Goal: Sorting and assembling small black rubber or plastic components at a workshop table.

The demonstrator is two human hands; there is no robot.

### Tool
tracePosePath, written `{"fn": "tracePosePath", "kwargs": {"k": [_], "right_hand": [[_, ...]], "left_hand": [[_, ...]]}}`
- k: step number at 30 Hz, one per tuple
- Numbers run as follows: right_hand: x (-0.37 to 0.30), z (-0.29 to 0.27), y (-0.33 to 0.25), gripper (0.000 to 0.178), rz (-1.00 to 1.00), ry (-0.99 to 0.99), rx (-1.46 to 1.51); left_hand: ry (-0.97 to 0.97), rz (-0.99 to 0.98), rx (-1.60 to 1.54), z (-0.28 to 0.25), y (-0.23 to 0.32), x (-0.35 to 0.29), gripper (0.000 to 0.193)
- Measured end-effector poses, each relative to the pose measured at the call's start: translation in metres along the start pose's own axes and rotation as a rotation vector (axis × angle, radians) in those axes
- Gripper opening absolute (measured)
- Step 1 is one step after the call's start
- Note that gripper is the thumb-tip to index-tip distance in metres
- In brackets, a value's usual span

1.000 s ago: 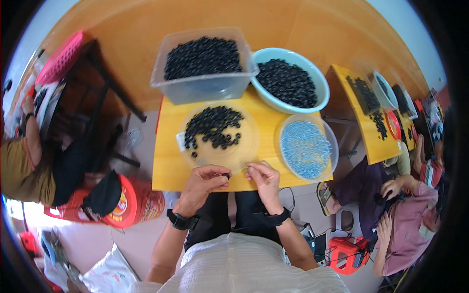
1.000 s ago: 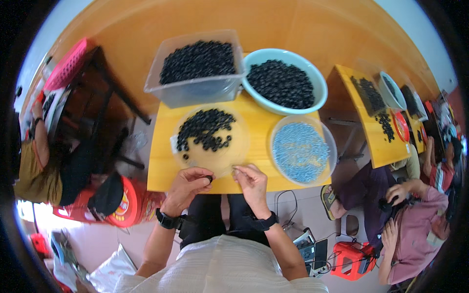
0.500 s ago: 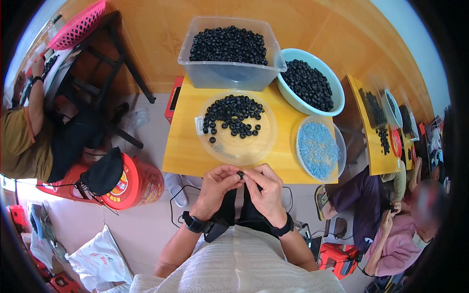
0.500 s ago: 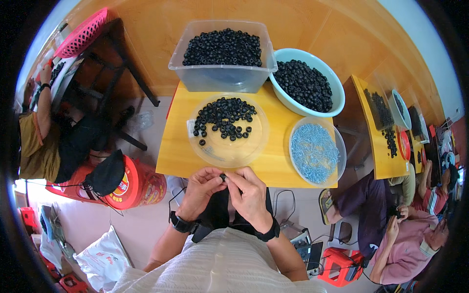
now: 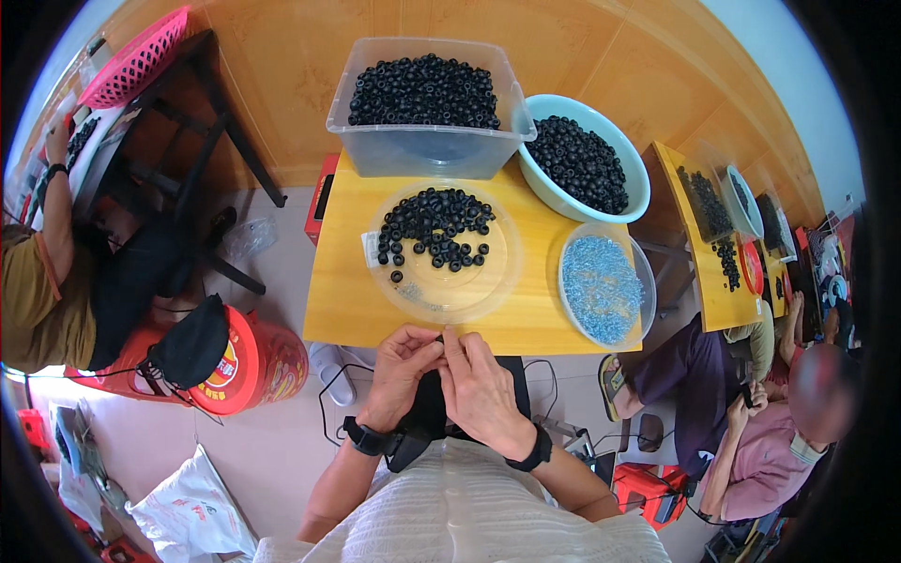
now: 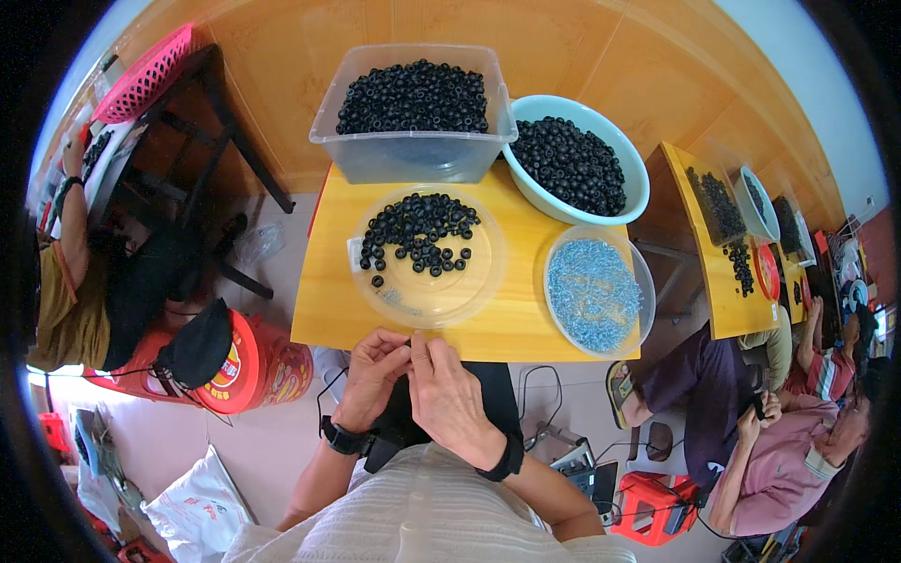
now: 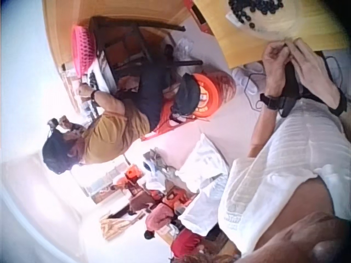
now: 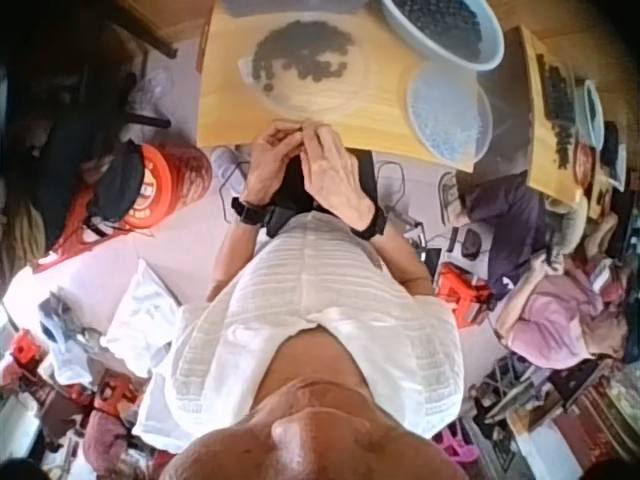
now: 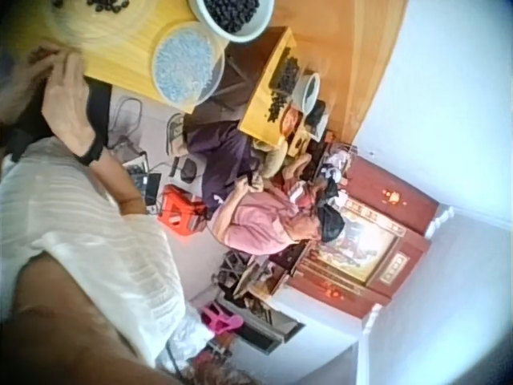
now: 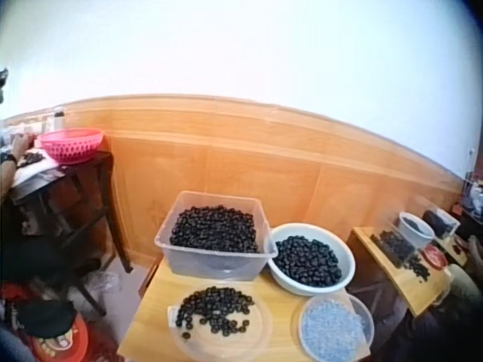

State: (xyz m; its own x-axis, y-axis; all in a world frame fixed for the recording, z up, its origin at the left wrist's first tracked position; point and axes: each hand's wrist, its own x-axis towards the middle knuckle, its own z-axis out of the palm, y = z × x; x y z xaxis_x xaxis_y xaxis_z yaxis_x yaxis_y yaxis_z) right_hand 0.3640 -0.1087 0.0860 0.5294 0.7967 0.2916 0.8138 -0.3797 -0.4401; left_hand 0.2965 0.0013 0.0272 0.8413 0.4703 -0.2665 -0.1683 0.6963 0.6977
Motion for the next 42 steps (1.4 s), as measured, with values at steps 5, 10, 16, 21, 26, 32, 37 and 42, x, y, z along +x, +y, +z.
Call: {"fn": "tracePosePath", "kwargs": {"k": [5, 10, 16, 21, 26, 32, 37, 42], "right_hand": [[0.036, -0.010, 0.045, 0.030, 0.034, 0.036, 0.320], [0.106, 0.005, 0.130, 0.021, 0.013, 0.080, 0.050], [0.139, 0.030, 0.138, 0.040, -0.040, -0.102, -0.068], [0.115, 0.017, 0.122, 0.045, -0.023, -0.044, 0.024], [0.106, 0.012, 0.138, 0.031, 0.066, 0.059, 0.034], [0.119, 0.026, 0.127, 0.016, 0.056, 0.001, 0.020], [0.127, 0.036, 0.131, 0.016, 0.057, 0.005, -0.038], [0.129, 0.041, 0.133, 0.016, 0.045, -0.043, -0.086]], "left_hand": [[-0.116, -0.015, -0.139, -0.013, 0.012, -0.002, 0.014], [-0.162, 0.016, -0.181, -0.024, 0.015, -0.008, 0.014], [-0.159, -0.013, -0.204, -0.025, 0.007, -0.012, 0.014], [-0.140, -0.037, -0.223, -0.030, 0.007, -0.011, 0.014], [-0.131, -0.047, -0.194, -0.029, 0.008, -0.006, 0.014], [-0.119, -0.027, -0.188, -0.034, 0.010, -0.009, 0.014], [-0.109, 0.003, -0.205, -0.036, 0.018, -0.016, 0.014], [-0.097, -0.006, -0.196, -0.038, 0.018, -0.015, 0.014]]}}
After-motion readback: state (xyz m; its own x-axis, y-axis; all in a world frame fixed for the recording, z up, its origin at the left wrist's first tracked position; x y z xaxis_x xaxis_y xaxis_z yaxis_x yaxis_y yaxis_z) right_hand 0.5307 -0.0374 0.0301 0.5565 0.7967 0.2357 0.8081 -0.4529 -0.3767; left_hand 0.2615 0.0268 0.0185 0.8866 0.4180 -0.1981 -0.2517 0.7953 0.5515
